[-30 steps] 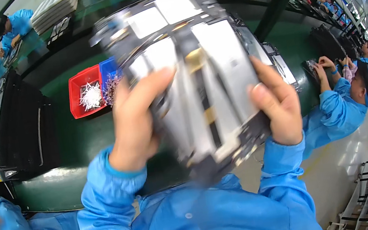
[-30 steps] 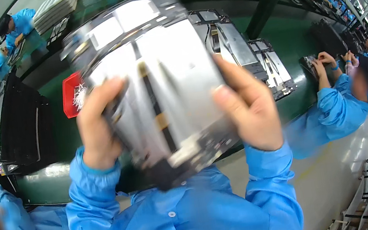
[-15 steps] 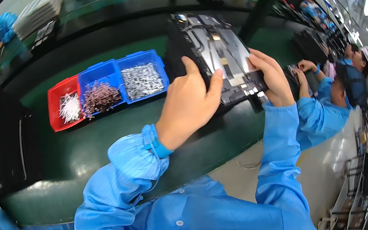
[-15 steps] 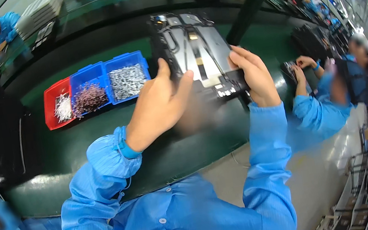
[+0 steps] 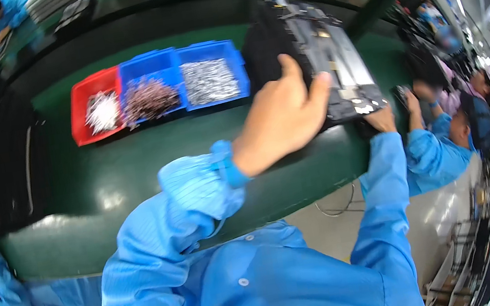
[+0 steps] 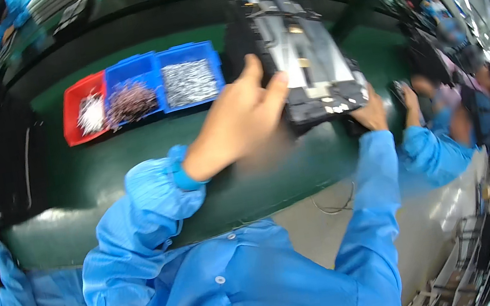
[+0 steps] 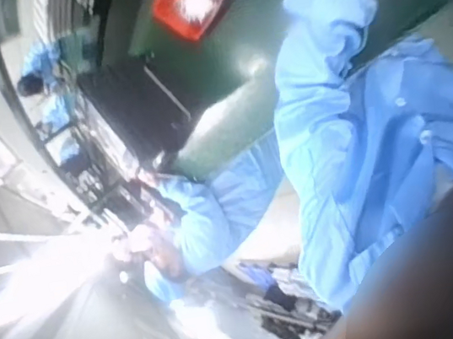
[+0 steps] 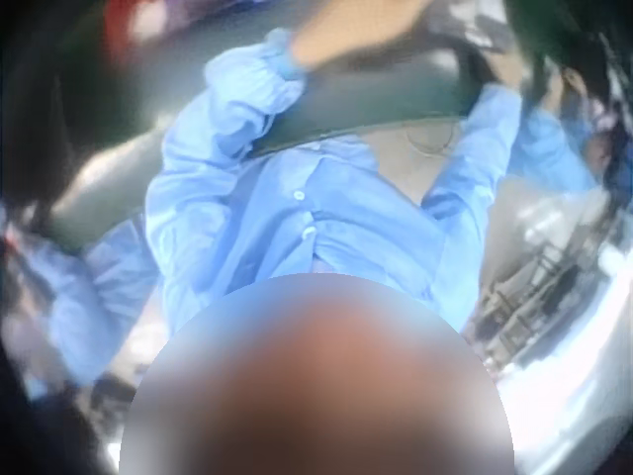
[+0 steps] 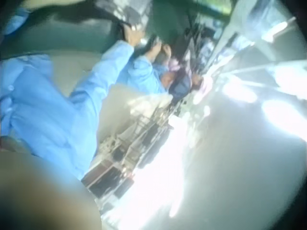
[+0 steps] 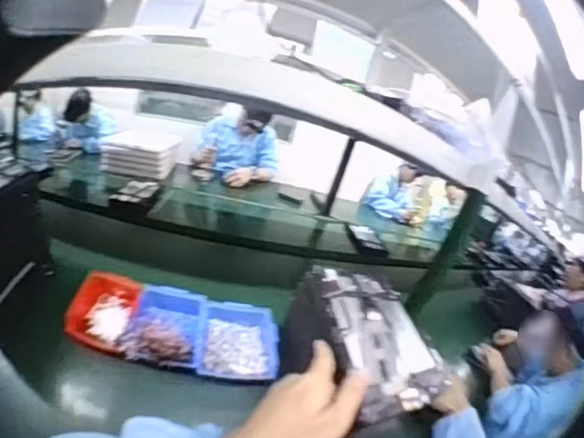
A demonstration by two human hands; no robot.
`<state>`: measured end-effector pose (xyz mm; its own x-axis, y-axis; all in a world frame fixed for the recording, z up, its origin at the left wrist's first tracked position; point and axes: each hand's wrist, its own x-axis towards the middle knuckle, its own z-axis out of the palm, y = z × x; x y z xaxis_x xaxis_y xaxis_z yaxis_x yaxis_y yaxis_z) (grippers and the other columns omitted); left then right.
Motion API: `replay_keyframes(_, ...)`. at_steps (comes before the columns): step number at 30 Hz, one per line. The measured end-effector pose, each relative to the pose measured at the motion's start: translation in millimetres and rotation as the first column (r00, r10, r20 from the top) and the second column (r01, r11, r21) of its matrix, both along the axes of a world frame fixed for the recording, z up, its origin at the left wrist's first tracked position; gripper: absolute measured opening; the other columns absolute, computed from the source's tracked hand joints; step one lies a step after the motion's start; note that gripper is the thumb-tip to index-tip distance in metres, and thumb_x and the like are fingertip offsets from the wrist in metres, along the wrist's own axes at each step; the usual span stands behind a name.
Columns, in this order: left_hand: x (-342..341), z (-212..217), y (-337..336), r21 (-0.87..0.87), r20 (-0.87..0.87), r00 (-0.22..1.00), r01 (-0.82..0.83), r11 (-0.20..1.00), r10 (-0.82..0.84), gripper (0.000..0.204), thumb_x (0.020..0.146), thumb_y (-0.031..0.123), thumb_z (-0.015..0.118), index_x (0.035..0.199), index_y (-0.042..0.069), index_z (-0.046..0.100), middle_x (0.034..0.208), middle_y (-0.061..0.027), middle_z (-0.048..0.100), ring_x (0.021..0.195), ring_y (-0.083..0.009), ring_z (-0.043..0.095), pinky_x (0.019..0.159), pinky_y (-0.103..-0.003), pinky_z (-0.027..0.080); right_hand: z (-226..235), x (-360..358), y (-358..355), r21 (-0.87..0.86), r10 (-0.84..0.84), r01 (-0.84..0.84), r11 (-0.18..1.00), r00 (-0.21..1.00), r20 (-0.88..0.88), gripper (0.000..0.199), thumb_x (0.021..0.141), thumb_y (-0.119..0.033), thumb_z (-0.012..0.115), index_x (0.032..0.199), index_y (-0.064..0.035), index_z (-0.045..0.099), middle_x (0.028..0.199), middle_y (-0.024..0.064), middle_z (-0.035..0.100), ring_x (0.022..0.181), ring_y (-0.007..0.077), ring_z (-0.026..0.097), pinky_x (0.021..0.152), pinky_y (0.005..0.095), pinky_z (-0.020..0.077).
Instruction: Connecting ribbon cables and components during the assembly of tablet-like electronic devices on a factory line.
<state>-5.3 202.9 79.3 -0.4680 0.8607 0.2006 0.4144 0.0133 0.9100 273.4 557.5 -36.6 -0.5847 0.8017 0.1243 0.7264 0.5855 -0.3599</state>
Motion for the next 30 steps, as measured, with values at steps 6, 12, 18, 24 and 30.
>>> replay_keyframes(6,-24.0,-28.5,-59.7,0.096,-0.193,0.977,-0.075,0.993,0.093,0.060,0.099,0.029,0.066,0.146,-0.005,0.051,0.069,-0.0158,0.068,0.056,-0.0325,0.063,0.059,-0.043,0.052,63.8,93.2,-53.7,0.051,-0.127,0.170,0.984,0.876,-0.466,0.077,0.086,-0.030,0.078,0.150,-0.0007,0.047,0.137,0.0156,0.064,0.131,0.0252,0.058,0.111,0.0373,0.0432)
replay_keyframes(12,-105.7,-70.6,-135.9,0.269,-0.602,0.607,-0.456,0.848,0.518,0.023,0.087,0.017,0.081,0.109,0.013,0.075,0.088,-0.0050,0.064,0.067,-0.0204,0.069,0.057,-0.034,0.054,141.4,73.9,-255.0,0.030,0.224,-0.275,0.961,0.711,-0.667,0.138,0.062,-0.058,0.092,0.161,0.0062,0.021,0.160,0.0239,0.037,0.149,0.0331,0.038,0.124,0.0446,0.0248)
replay_keyframes(18,-115.8,-81.2,-152.3,0.250,-0.508,0.689,-0.457,0.854,0.517,0.016,0.087,0.009,0.081,0.101,0.008,0.075,0.081,-0.0054,0.059,0.061,-0.0177,0.060,0.054,-0.032,0.048,130.7,-13.0,-359.4,-0.172,0.448,-0.664,0.728,0.650,-0.613,0.141,0.039,-0.051,0.098,0.153,0.0061,0.038,0.153,0.0318,0.040,0.136,0.0446,0.047,0.115,0.0544,0.0356)
replay_keyframes(24,-103.9,-115.1,-201.6,-0.009,-0.013,0.832,-0.555,0.832,0.555,0.019,0.103,0.016,0.065,0.110,-0.002,0.069,0.080,-0.0037,0.069,0.061,-0.0048,0.056,0.054,-0.024,0.044,74.6,-83.0,-401.7,-0.103,0.505,-0.513,0.852,0.858,-0.098,0.119,0.046,-0.048,0.093,0.145,-0.0028,0.046,0.142,0.0351,0.039,0.123,0.0534,0.044,0.102,0.0602,0.0355)
replay_keyframes(30,-38.7,-92.1,-239.7,-0.423,0.269,0.888,-0.240,0.874,0.374,0.038,0.105,0.024,0.063,0.131,-0.005,0.063,0.092,-0.0059,0.071,0.056,-0.0062,0.056,0.048,-0.023,0.043,34.5,-111.6,-421.7,0.085,0.270,-0.274,0.958,0.961,0.051,0.130,0.054,-0.060,0.091,0.155,-0.0017,0.036,0.143,0.0388,0.037,0.125,0.0543,0.041,0.103,0.0628,0.0332)
